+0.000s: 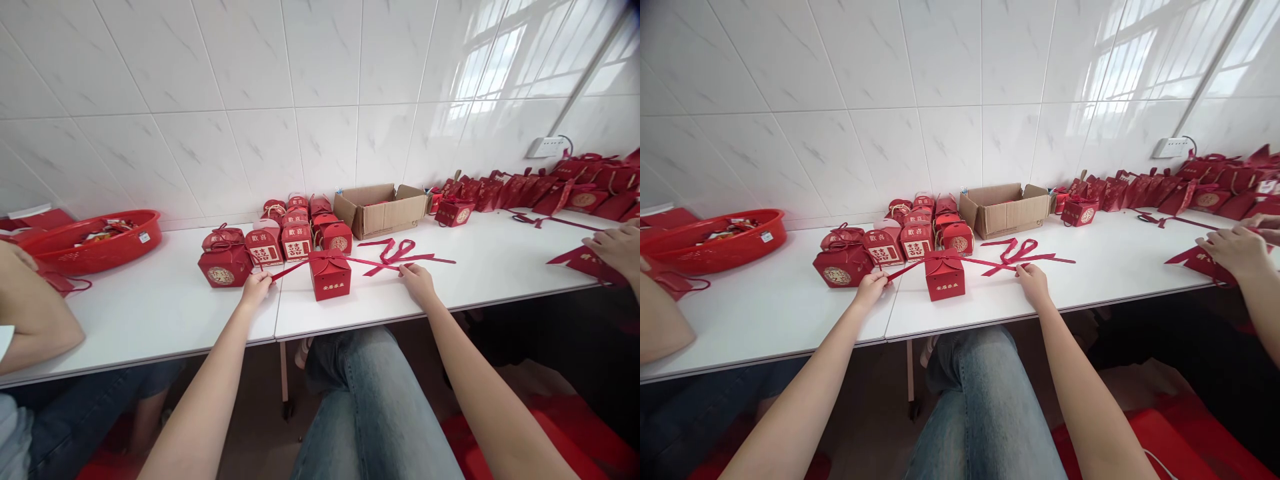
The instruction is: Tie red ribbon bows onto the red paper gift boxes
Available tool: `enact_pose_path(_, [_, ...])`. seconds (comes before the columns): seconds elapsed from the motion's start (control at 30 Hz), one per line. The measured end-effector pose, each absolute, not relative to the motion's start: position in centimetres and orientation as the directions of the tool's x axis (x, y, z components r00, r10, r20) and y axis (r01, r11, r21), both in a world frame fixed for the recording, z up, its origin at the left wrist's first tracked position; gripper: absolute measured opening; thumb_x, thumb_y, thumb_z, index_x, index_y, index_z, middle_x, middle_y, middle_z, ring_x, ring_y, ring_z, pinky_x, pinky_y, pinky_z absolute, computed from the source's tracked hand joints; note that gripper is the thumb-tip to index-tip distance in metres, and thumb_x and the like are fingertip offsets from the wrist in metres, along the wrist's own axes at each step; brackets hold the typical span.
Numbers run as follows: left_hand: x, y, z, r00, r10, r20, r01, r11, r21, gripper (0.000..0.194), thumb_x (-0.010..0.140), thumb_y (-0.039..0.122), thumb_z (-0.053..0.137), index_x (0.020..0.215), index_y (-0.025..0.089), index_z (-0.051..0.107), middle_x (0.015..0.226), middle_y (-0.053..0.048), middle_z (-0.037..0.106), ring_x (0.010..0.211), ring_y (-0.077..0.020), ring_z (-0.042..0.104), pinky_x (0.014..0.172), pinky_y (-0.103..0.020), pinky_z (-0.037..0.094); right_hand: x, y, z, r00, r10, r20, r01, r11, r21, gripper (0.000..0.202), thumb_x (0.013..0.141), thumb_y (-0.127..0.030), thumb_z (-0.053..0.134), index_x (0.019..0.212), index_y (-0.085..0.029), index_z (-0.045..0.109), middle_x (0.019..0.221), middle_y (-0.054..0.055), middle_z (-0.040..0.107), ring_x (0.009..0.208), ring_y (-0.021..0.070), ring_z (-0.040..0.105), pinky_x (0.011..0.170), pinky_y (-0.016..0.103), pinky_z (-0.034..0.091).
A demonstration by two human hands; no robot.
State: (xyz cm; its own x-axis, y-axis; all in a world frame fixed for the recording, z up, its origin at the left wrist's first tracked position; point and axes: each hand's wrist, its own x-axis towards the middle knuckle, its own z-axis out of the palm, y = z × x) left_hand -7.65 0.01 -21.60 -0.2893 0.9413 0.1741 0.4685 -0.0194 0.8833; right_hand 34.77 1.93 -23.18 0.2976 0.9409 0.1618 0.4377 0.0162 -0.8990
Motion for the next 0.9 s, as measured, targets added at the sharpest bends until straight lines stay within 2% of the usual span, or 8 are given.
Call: enact_pose_path(0.9, [-7.45, -0.22, -21.28, -0.286, 0.939, 0.19, 0.478, -0.032, 0.878, 0.013, 0.061, 0.029, 0.048, 0.058, 0.018, 0.053, 0.055, -0.001, 0.055, 0.051, -0.013, 0.049, 0.048, -0.024, 0.033, 34.62, 1.51, -22.78, 0.3, 0.942, 0.152, 0.426, 0.01, -0.905, 0.032, 0.075, -0.047, 0.048, 0.065, -0.017, 0.058, 0.074, 0.007, 0.065, 0.071, 0.0211, 0.056, 0.065, 0.03, 0.038])
